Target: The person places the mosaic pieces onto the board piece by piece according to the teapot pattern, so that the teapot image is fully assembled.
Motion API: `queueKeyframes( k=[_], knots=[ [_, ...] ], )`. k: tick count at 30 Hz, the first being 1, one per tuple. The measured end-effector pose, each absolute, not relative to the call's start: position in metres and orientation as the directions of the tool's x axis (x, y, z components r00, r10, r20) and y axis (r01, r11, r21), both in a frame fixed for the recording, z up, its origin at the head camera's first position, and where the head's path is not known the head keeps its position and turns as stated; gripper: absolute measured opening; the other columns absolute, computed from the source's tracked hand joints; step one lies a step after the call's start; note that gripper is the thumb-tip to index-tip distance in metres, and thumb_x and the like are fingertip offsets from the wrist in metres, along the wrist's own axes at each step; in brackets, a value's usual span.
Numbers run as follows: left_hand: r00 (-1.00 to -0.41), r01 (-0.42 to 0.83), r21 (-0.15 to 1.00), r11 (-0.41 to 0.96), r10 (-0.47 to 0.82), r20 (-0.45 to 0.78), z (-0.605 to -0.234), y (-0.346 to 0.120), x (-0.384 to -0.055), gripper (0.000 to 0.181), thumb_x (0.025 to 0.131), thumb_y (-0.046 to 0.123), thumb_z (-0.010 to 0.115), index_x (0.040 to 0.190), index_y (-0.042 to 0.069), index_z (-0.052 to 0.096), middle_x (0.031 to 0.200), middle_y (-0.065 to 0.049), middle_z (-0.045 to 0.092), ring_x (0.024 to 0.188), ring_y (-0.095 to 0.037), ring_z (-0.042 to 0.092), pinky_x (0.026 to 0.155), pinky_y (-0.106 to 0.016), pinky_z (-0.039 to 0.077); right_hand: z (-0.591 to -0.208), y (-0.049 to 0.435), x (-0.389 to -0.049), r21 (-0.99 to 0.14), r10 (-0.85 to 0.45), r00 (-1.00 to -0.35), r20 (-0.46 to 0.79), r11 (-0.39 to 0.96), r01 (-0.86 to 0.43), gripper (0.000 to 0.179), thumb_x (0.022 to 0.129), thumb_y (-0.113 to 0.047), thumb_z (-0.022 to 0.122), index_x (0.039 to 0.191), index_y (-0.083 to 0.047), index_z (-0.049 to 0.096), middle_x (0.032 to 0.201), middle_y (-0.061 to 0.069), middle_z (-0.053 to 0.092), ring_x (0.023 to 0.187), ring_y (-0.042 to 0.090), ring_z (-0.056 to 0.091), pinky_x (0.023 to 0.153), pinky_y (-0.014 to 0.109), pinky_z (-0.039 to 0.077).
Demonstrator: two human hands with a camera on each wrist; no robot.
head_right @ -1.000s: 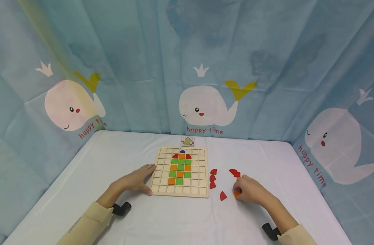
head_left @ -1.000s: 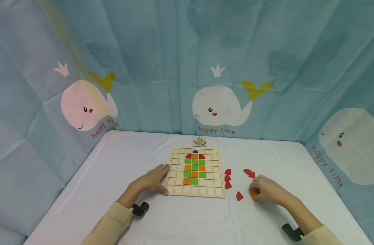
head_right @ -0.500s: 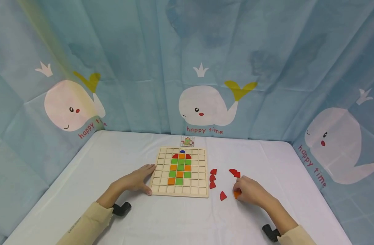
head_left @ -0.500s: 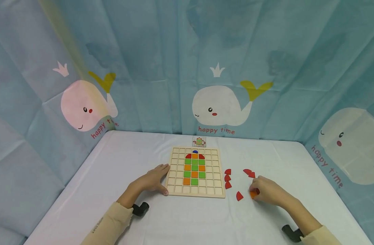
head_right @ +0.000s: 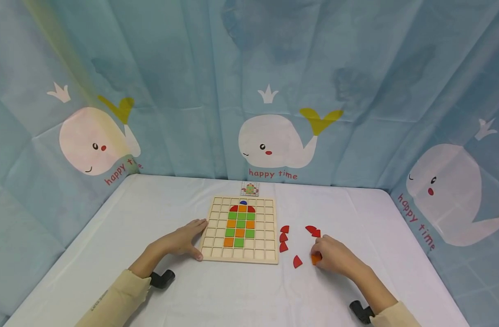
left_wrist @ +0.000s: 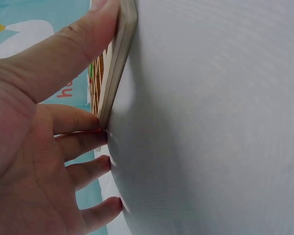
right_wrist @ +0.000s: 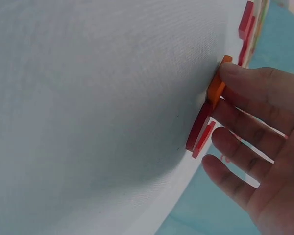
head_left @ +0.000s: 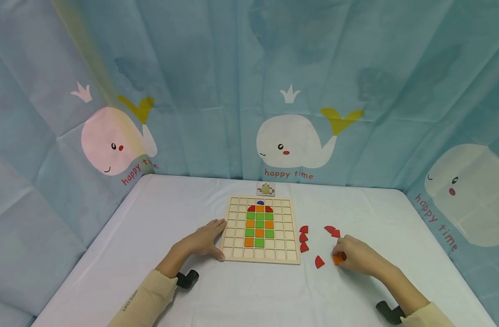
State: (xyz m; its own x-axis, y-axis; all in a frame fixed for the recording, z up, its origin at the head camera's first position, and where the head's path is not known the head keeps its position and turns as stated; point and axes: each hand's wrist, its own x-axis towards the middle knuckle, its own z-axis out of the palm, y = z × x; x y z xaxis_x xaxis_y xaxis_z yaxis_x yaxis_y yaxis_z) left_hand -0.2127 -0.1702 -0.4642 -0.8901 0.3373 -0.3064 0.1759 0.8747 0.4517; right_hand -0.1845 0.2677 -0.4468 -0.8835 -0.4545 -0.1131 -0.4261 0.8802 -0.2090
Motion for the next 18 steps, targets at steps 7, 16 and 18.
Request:
queueKeyframes(
  k=[7,16,18],
  knots=[
    [-0.891,0.176,0.460,0.871,0.339,-0.302,-0.4628,-0.1698,-0.2129,0.109,0.066,0.031,0.089,0.152,0.001,0.029,0.161,-0.015,0.024,0.150,-0.037,0.017,0.118,-0.062,0.019,-0.4472,0.2674,-0.1844,-0.222,-0.462,-0.881,-0.104,0.874,-0.433,0.019,0.072,-0.018,0.085,0.088,-0.015,0.076,0.080,-0.012,0.058,0.077,0.006,0.046,0.067,0.020,0.050],
    [-0.889,0.184,0.448,0.875,0.343,-0.305,-0.4655,-0.1707,-0.2137,0.109,0.066,0.032,0.088,0.152,0.001,0.028,0.161,-0.015,0.025,0.150,-0.037,0.017,0.118,-0.062,0.020,-0.4473,0.2665,-0.1857,-0.261,-0.467,-0.879,-0.093,0.864,-0.431,0.019,0.073,-0.017,0.084,0.089,-0.015,0.076,0.081,-0.011,0.058,0.076,0.007,0.045,0.063,0.018,0.047],
    [-0.890,0.183,0.452,0.873,0.343,-0.302,-0.4647,-0.1708,-0.2136,0.109,0.066,0.032,0.089,0.152,0.001,0.029,0.161,-0.015,0.025,0.150,-0.037,0.017,0.118,-0.062,0.020,-0.4472,0.2654,-0.1871,-0.271,-0.454,-0.886,-0.090,0.867,-0.417,0.018,0.073,-0.018,0.084,0.089,-0.015,0.076,0.081,-0.011,0.058,0.076,0.007,0.046,0.063,0.017,0.046]
  ],
)
